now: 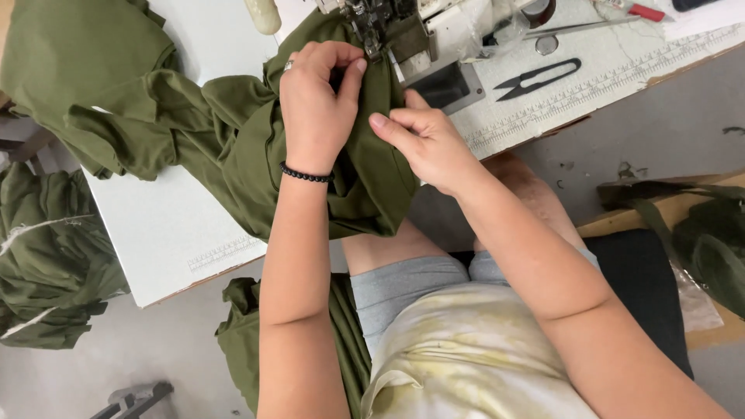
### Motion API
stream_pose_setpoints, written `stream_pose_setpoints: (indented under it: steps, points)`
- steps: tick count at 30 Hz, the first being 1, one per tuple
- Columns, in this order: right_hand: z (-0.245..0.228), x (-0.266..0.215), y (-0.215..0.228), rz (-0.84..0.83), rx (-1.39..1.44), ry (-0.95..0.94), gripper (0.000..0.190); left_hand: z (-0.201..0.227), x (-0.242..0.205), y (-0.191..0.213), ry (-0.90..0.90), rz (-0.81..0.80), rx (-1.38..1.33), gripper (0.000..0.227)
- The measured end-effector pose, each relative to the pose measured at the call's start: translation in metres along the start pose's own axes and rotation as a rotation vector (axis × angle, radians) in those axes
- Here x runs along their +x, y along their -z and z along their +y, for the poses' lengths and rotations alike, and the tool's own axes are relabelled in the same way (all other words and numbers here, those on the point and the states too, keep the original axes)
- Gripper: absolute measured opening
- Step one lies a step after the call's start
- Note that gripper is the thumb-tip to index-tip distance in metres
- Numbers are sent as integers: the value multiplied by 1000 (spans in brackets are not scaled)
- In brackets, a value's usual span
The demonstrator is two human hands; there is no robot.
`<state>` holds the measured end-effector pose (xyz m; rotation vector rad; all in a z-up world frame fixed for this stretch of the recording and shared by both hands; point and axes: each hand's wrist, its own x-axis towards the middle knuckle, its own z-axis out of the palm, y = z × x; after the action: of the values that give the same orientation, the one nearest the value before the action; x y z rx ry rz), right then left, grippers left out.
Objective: A person is seen handling, unfolding, and organizing olive green fabric pieces on a sewing table.
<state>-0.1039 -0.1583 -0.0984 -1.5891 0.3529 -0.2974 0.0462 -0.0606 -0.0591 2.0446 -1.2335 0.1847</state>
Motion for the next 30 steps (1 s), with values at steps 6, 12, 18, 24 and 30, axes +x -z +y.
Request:
stream_pose_setpoints:
  steps: [6, 12, 18, 24, 30]
  points:
    - [49, -1, 7, 56, 329, -85, 44, 4, -9, -2, 2, 13, -8, 5]
    - [23, -6, 8, 143, 130, 128, 48, 25, -10, -7, -319, 255, -19, 9]
    - [38, -12, 5, 160, 344, -9, 43, 4, -10, -14, -133, 181, 36, 8]
    - [28, -26, 2, 262, -63, 343, 10, 3, -4, -12, -66, 106, 7, 10]
    - [38, -21, 5, 284, -87, 308, 15, 3, -3, -13, -10, 112, 17, 14]
